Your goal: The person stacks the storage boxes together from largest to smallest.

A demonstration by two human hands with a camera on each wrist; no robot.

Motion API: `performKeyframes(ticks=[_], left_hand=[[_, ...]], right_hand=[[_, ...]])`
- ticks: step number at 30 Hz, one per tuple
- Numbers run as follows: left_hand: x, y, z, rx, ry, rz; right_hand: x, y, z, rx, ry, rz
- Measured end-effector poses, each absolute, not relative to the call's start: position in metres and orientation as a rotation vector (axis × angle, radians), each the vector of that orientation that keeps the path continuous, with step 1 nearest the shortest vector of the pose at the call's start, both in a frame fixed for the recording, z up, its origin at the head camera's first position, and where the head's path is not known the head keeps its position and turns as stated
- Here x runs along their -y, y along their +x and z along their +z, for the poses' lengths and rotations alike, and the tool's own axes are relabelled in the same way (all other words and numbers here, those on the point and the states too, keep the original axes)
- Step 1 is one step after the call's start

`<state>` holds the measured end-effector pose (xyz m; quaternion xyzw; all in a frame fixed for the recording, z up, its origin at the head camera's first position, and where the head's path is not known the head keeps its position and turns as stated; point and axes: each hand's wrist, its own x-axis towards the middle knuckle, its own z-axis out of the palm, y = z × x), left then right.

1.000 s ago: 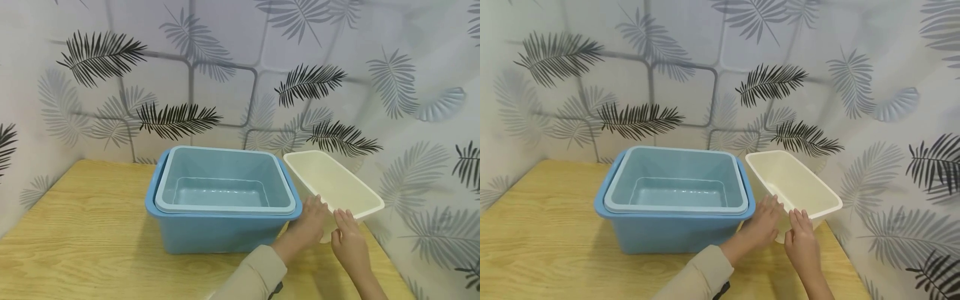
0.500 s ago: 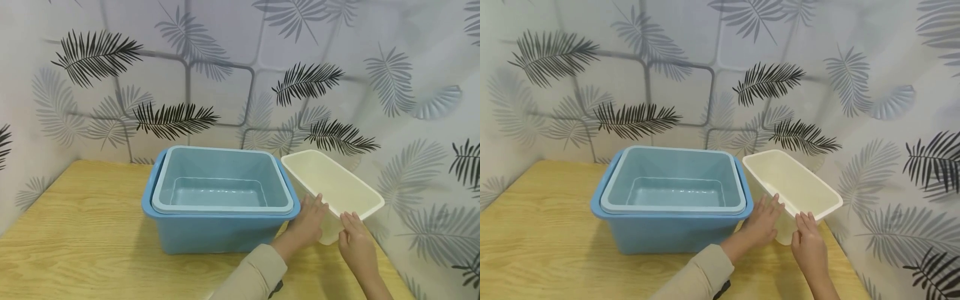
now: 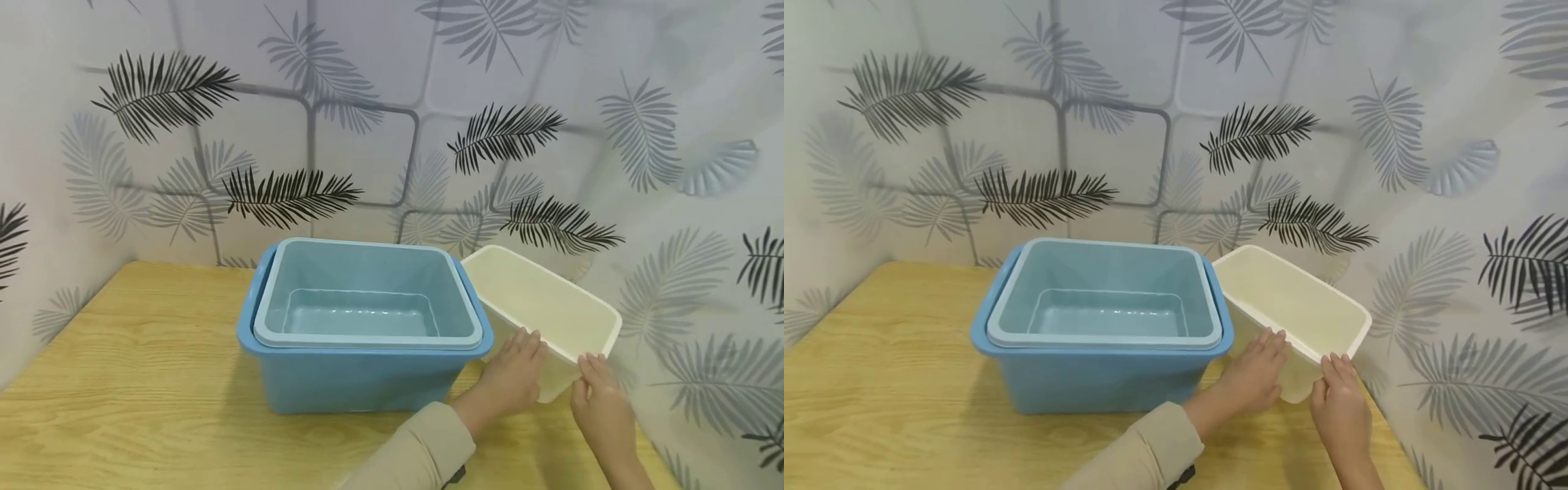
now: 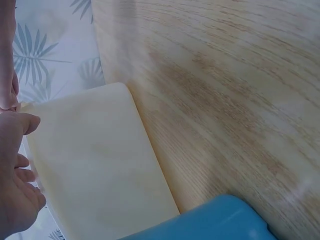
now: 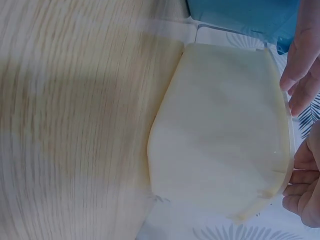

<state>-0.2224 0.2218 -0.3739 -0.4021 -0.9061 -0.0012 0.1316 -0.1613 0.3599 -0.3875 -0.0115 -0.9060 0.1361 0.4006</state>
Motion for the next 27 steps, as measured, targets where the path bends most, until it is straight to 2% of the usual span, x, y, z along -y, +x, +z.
performKeyframes(ticks=[5,10,15,18,23,27], left_hand=[[-0.221,-0.221,-0.375,2.641,-1.188,-0.012],[-0.218,-0.227,-0.377,2.741,-1.102,-0.176],[-0.211,-0.229,-0.380,2.626,-1.037,0.076],[-0.208,-0.228,-0.382,2.519,-1.016,0.223],[-0.206,-0.228,-0.383,2.444,-0.998,0.310],[-0.207,-0.228,-0.382,2.474,-1.002,0.290]], right_hand=[[-0.365,-0.159,-0.387,2.289,-0.068,0.338],[-0.369,-0.157,-0.385,2.306,-0.165,0.366],[-0.366,-0.158,-0.382,2.334,-0.295,0.358],[-0.363,-0.159,-0.383,2.344,-0.246,0.342],[-0.360,-0.163,-0.389,2.335,0.030,0.317],[-0.364,-0.163,-0.389,2.328,0.051,0.312]])
